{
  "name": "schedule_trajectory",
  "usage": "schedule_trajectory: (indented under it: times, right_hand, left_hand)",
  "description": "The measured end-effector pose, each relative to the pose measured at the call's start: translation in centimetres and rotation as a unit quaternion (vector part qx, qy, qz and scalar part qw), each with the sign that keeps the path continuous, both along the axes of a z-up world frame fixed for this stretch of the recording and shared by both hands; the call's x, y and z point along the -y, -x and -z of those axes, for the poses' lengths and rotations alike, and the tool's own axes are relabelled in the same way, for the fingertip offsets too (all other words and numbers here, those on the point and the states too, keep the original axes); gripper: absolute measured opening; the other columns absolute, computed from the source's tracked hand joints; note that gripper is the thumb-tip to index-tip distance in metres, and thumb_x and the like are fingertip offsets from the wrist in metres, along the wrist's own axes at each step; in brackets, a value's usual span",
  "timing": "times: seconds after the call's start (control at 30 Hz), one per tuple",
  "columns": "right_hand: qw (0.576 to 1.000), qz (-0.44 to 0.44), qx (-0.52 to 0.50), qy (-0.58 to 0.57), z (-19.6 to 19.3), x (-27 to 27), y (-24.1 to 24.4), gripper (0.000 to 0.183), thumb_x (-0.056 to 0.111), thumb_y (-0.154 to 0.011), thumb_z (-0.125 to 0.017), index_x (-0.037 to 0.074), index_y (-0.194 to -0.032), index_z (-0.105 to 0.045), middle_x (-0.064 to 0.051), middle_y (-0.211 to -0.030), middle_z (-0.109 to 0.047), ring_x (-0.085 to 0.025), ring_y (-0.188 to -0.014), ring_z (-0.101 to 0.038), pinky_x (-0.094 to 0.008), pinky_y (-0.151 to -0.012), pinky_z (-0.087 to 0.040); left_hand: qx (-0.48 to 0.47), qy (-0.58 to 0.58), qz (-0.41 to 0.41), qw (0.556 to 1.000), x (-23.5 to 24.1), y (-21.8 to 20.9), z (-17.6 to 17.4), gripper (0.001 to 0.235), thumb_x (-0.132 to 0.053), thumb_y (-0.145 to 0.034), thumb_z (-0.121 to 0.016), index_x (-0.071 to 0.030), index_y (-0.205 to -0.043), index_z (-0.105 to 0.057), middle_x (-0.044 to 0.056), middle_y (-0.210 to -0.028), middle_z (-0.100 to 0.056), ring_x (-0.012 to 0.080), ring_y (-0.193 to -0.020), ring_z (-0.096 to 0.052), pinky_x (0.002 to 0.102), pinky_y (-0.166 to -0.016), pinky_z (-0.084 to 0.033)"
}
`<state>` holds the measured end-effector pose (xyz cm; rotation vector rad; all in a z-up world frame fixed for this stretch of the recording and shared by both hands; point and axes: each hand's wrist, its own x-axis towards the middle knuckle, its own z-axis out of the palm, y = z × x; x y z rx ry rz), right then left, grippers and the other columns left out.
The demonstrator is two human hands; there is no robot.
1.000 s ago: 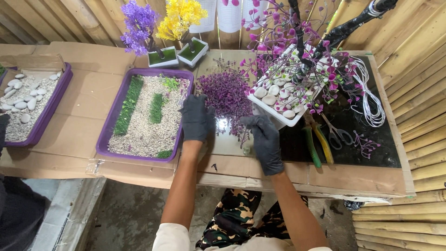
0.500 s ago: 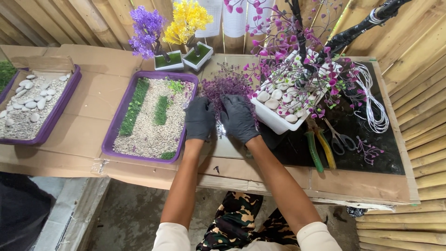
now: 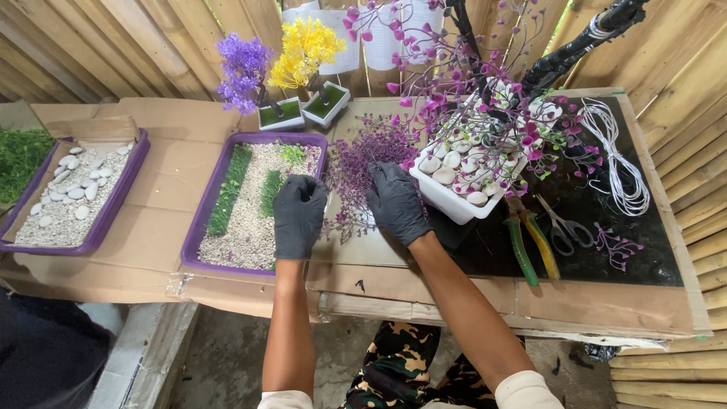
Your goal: The person assembles a miniature bonsai tree by attaching small purple artificial flowers to a black branch structure in a white pot filled with white stones. They repeatedly pick up flower sprigs, position them on the branches, and adjust placement to build up the foliage.
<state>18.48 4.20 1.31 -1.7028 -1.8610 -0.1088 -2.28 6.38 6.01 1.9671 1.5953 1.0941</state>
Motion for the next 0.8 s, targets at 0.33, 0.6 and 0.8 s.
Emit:
schedule_trajectory:
  times: [0.33, 0.6, 0.8]
  right_hand:
    - [0.916, -0.2, -0.329, -0.111, -5.0, 3.4, -0.1, 0.041, 0.016, -0.089, -0.082, 0.011, -0.129, -0.072, -0.012, -0.119, -0.069, -0.036, -0.109, -0.07, -0.045, -0.095, -0.057]
    - [0.92, -0.18, -0.309, -0.158, -5.9, 3.3, 0.2, 0.011, 0.018, -0.095, -0.078, 0.01, -0.091, -0.072, -0.008, -0.079, -0.067, -0.033, -0.076, -0.071, -0.038, -0.07, -0.058]
    - [0.93, -0.176, -0.264, -0.184, -4.4, 2.6, -0.3, 0.025, 0.014, -0.099, -0.07, 0.005, -0.077, -0.063, -0.017, -0.069, -0.059, -0.042, -0.066, -0.065, -0.041, -0.06, -0.056]
  left_hand:
    - [0.2, 0.129, -0.001, 0.971, 0.8, -1.2, 1.2, 0.012, -0.022, -0.09, -0.076, -0.012, -0.085, -0.074, 0.005, -0.071, -0.066, 0.0118, -0.074, -0.06, 0.03, -0.069, -0.051]
    - [0.174, 0.138, -0.004, 0.975, 1.9, -2.1, 0.6, 0.016, -0.027, -0.09, -0.077, -0.011, -0.087, -0.076, 0.01, -0.077, -0.073, 0.0169, -0.078, -0.067, 0.034, -0.075, -0.053]
    - [0.081, 0.144, -0.019, 0.986, 3.0, -1.8, 0.3, 0.02, -0.035, -0.087, -0.079, -0.014, -0.088, -0.079, 0.01, -0.083, -0.077, 0.0275, -0.09, -0.075, 0.038, -0.079, -0.057]
